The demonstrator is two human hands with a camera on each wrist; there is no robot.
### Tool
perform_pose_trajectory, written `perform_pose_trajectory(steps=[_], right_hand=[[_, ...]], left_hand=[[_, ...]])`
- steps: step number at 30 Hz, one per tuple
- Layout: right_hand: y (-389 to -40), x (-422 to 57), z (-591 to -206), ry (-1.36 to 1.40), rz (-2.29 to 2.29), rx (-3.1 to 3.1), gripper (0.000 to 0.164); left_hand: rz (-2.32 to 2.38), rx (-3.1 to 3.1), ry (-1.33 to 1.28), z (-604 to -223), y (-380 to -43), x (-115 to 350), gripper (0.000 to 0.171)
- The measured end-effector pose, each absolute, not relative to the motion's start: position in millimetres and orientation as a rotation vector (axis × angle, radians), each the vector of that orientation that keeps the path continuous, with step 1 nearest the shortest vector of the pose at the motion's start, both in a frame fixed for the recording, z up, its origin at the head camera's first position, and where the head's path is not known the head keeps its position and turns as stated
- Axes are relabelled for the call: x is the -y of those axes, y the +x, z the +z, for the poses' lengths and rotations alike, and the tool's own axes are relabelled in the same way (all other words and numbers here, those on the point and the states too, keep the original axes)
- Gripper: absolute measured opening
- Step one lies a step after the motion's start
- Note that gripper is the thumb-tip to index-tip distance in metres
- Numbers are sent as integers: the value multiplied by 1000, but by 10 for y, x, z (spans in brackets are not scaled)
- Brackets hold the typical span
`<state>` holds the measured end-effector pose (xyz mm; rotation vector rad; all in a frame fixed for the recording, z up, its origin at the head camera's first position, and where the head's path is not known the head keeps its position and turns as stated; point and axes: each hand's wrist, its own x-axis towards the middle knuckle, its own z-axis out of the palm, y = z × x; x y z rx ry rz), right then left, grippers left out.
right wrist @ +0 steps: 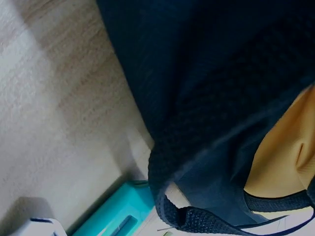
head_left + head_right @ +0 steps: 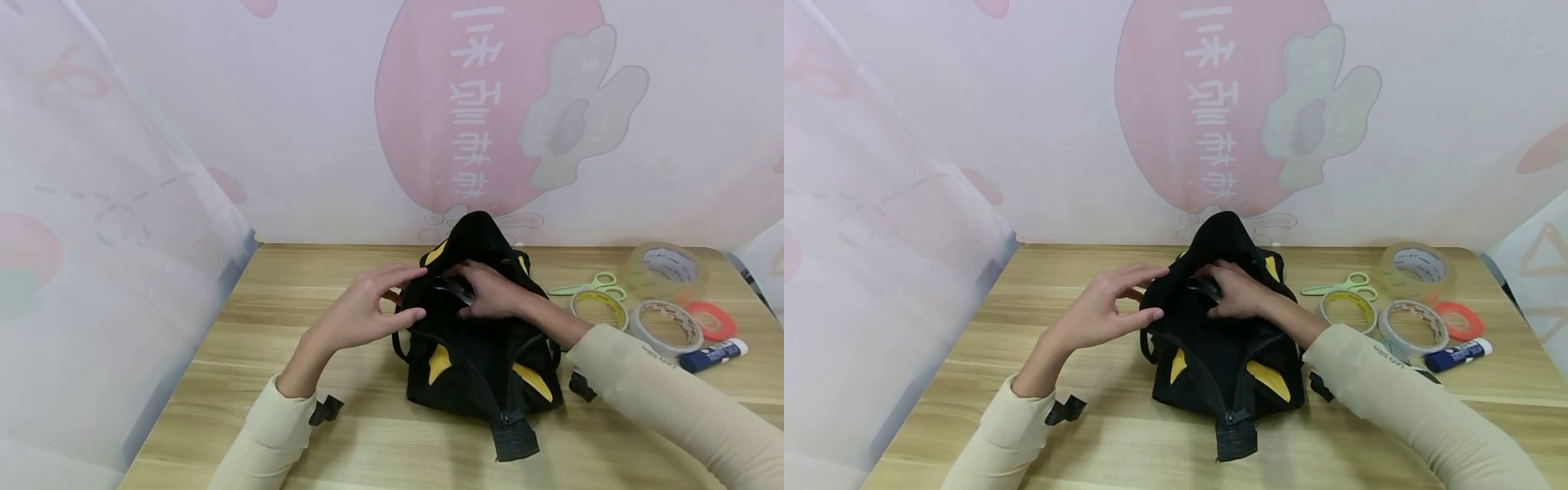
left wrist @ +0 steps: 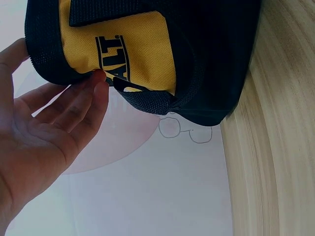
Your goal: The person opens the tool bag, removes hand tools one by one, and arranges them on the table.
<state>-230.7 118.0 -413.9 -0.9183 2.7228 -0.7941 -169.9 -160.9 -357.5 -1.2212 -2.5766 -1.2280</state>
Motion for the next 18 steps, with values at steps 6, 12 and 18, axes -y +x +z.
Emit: perform_pose_trajectory(steps=[6, 12, 18], right_hand=[[-2311, -1157, -4192, -884, -747, -2749, 63], [-2273, -1155, -4233, -947, -752, -2721, 56], [-2242, -1129, -4265, -975, -768, -2650, 55]], left_hand=[[-1228, 2578, -1221, -3571, -1693, 1603, 58], [-1227, 2573, -1223, -3574, -1691, 1606, 57], [-1223, 2565, -1230, -3582, -1693, 1610, 57]])
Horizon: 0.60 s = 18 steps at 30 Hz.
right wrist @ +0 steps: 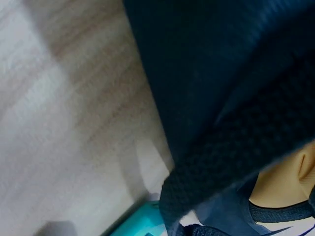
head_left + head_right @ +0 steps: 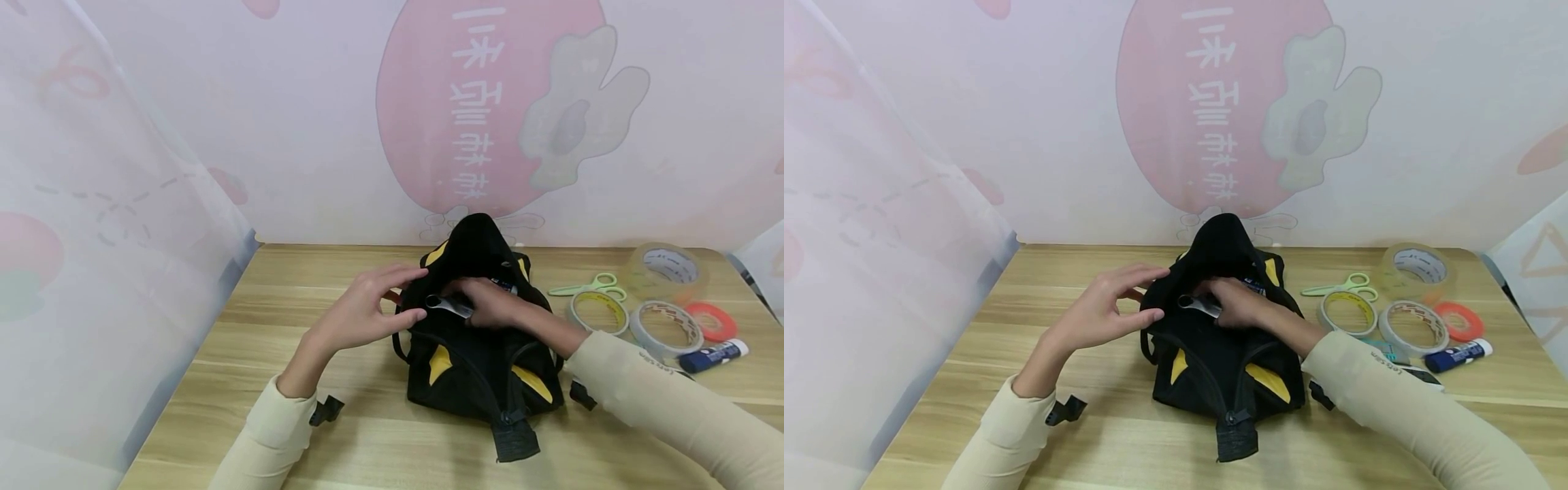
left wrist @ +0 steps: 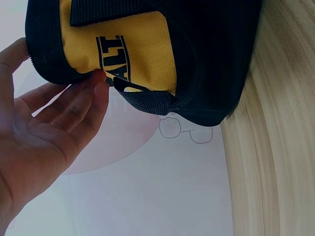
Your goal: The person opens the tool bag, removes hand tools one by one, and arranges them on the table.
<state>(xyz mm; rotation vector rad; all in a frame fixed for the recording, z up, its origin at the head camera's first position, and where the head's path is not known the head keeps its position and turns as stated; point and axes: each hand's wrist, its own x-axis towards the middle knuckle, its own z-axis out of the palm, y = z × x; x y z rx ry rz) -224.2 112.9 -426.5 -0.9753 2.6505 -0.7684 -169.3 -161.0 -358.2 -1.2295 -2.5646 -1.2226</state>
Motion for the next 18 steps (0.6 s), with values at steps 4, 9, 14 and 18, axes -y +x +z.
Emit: perform_pose_trajectory(steps=[4, 9, 14, 18], right_hand=[[-2227, -1126, -4268, -959, -778, -2637, 53], [-2198, -1156, -4231, -1003, -796, -2618, 49], [-2182, -1189, -4112, -1027, -842, -2630, 44], [-2162, -1215, -3992, -1015, -890, -2634, 47]], left_hand=[[-1215, 2563, -1230, -3581, -1691, 1610, 57], [-1218, 2561, -1233, -3580, -1690, 1605, 57], [-1230, 2567, -1228, -3579, -1688, 1604, 58], [-1236, 2570, -1227, -3577, -1692, 1605, 58]])
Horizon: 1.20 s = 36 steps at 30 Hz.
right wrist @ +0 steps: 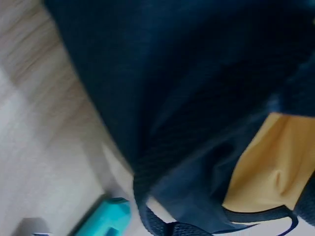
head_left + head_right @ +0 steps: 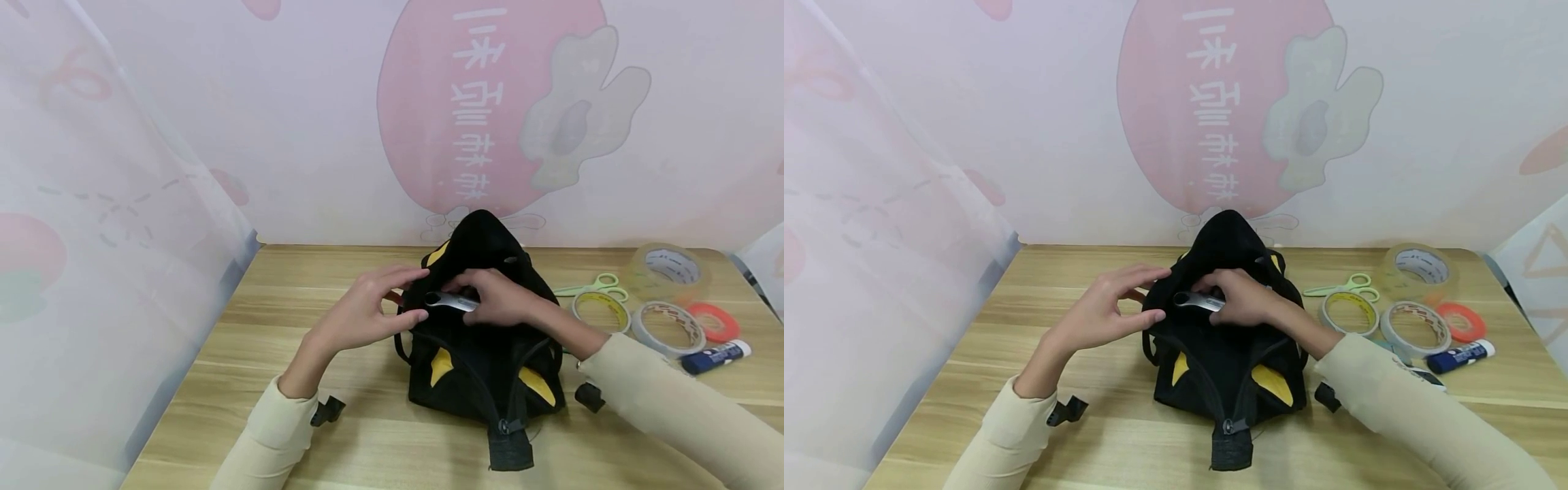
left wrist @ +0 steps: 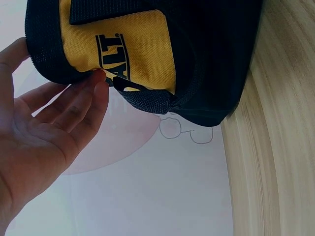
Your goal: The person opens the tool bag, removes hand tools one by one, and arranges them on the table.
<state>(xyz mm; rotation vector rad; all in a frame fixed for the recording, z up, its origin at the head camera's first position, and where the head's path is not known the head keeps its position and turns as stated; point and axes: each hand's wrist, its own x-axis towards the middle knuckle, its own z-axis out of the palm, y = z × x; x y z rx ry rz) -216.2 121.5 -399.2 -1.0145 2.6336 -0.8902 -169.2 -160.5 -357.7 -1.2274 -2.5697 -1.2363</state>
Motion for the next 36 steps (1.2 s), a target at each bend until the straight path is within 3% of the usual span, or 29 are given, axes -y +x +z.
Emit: perform_pose_trajectory(steps=[20, 36], right_hand=[[-1837, -1551, -3347, -962, -973, -2689, 56], [-1412, -2299, -3193, -930, -1076, -2764, 65]], left_hand=[[-1227, 2597, -1202, -3581, -1703, 1617, 59], [-1219, 2603, -1198, -3594, -1716, 1615, 60]])
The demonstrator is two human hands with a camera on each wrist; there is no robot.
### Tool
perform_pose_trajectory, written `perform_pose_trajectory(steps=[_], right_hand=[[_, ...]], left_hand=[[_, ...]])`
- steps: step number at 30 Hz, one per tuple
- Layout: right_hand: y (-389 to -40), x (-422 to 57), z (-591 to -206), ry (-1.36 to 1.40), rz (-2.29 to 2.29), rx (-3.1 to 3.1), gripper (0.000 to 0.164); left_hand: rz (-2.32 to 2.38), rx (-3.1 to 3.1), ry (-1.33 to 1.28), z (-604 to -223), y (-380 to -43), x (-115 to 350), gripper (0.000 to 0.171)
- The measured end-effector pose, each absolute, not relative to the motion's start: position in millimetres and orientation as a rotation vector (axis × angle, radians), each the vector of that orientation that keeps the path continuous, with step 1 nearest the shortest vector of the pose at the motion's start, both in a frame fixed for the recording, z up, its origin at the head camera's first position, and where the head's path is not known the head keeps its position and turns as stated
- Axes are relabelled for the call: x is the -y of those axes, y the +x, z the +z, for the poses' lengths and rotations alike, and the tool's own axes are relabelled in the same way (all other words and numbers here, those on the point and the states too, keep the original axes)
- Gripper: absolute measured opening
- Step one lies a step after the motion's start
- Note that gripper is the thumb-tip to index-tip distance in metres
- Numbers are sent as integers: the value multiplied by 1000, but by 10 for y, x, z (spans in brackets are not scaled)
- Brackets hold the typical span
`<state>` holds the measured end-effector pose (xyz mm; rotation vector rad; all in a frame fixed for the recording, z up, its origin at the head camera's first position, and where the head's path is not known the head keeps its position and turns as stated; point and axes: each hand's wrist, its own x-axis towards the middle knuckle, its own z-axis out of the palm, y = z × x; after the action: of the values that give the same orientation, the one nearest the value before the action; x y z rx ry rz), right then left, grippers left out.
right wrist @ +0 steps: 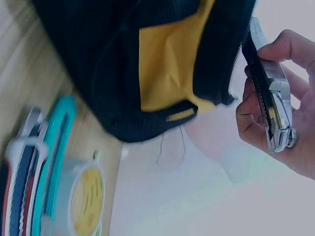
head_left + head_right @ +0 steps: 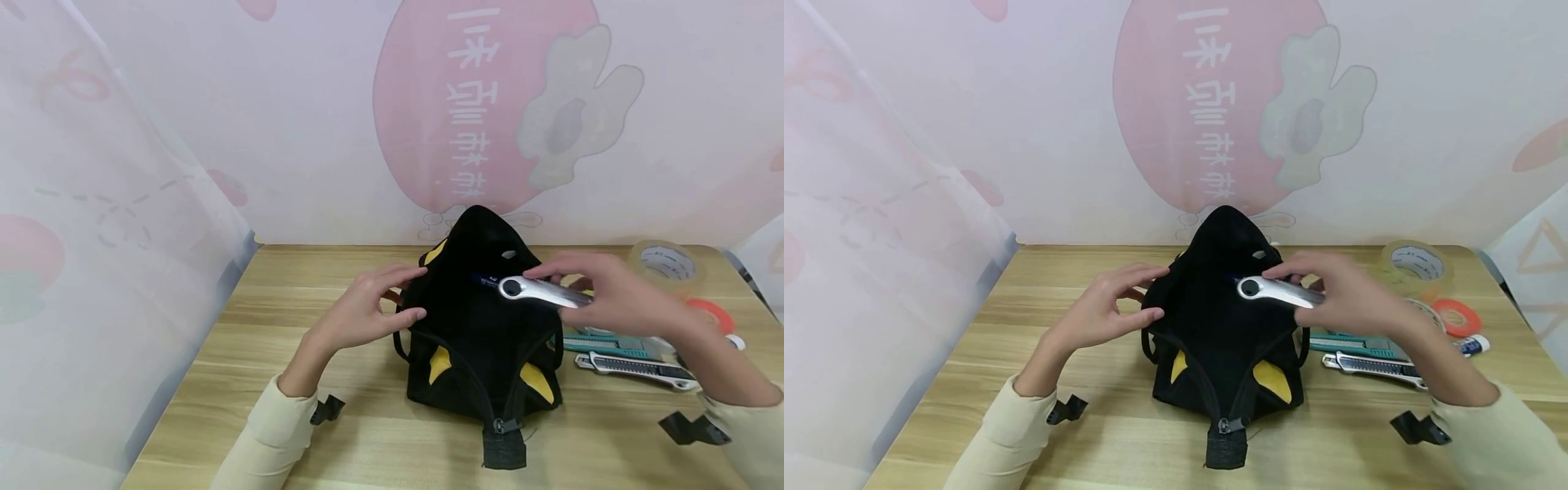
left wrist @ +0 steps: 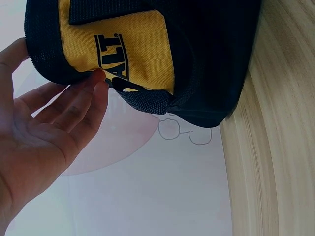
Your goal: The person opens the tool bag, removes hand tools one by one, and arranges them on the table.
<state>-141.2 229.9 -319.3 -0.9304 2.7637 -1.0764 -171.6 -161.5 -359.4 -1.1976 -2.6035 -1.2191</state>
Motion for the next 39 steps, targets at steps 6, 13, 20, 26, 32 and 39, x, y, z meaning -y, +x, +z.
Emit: perform_pose_trajectory(steps=[6, 13, 20, 26, 32, 39], right_hand=[[-1269, -2629, -3282, -877, -1030, -2846, 68], [-1148, -2976, -3454, -723, -944, -2929, 69], [-1061, -3285, -3581, -585, -904, -2980, 72], [-955, -3508, -3720, -598, -986, -3016, 77], [-880, -3766, -3892, -483, -942, -3060, 76], [-835, -4169, -4161, -435, -1034, -3034, 74]], left_hand=[[-1214, 2608, -1195, -3594, -1720, 1647, 60], [-1220, 2599, -1199, -3600, -1713, 1674, 60], [-1225, 2605, -1190, -3616, -1711, 1681, 60], [-1232, 2596, -1197, -3615, -1709, 1678, 60], [-1226, 2589, -1206, -3602, -1703, 1674, 60], [-1222, 2609, -1187, -3600, -1704, 1677, 60]])
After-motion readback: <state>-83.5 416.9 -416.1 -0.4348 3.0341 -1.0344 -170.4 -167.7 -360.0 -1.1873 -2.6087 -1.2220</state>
